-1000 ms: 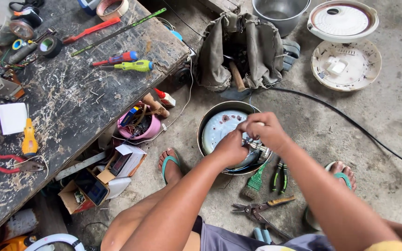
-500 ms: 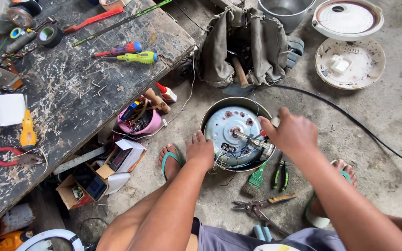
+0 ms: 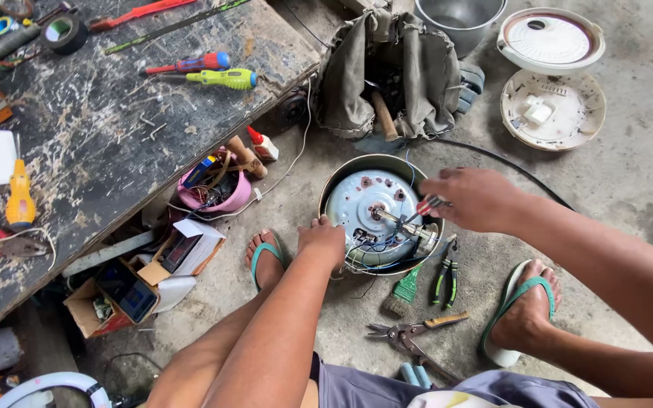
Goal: The person sits on the floor and repairs a rice cooker. They remove the lid, flip the cooker over, unscrew the base with a screwdriver, adjust the wiring and heating element, and reposition the outer shell while working with pliers and screwdrivers.
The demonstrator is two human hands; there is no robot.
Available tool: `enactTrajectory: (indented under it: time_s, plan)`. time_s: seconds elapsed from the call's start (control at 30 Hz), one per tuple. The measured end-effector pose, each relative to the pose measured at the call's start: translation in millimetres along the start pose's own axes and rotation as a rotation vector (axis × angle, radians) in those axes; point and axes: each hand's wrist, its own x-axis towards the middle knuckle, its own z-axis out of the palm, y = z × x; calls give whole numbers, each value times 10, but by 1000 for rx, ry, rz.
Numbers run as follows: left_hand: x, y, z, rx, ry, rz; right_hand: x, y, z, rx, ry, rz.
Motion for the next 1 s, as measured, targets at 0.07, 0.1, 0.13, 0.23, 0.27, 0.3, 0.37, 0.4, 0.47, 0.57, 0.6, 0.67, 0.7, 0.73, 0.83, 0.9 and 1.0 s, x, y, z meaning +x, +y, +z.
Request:
enactTrajectory:
  time_s: [0.07, 0.1, 0.13, 0.23, 0.27, 0.3, 0.37, 0.4, 0.47, 0.57, 0.6, 0.67, 0.7, 0.73, 0.83, 0.9, 1.0]
  plan:
    - [-24, 0, 10, -15, 10, -12, -47, -62, -9, 106, -11, 167]
    - [-43, -4, 18, -17, 18, -18, -78, -98, -2, 218, -20, 346]
    - [-33, -29, 41, -22, 14, -24, -50, -84, -6, 220, -25, 339]
    - [17, -74, 111, -11, 10, -50, -42, -104, -24, 134, -200, 590]
    - [50, -92, 123, -6, -14, -62, -25, -137, -60, 123, -226, 582]
    - [86, -106, 132, -1, -37, -74, -7, -167, -100, 110, -250, 574]
    - [135, -122, 170, 3, -54, -62, -11, -257, -123, 78, -264, 449]
    - [157, -134, 192, 5, -75, -55, -8, -304, -133, 47, -281, 320]
    - [107, -106, 143, 15, -88, -51, -21, -286, -129, -43, -264, 96]
    - [120, -56, 119, 30, -105, -49, -10, -119, -44, -149, -186, -126]
    - [136, -47, 126, 34, -111, -54, 7, -47, -1, -164, -131, -129]
    - [193, -60, 174, 30, -104, -58, 21, -151, -113, 0, -114, 17]
    - [222, -64, 205, 33, -99, -55, 17, -206, -160, 167, -97, 172]
    - [253, -59, 217, 33, -101, -57, 30, -204, -149, 168, -98, 171]
    - [350, -30, 231, 52, -95, -41, 65, -221, -177, 81, -169, 320]
    - [419, 1, 201, 76, -83, -21, 85, -267, -282, -15, -378, 563]
    - [315, 82, -90, 82, -102, -17, 45, -319, -323, 20, -417, 445]
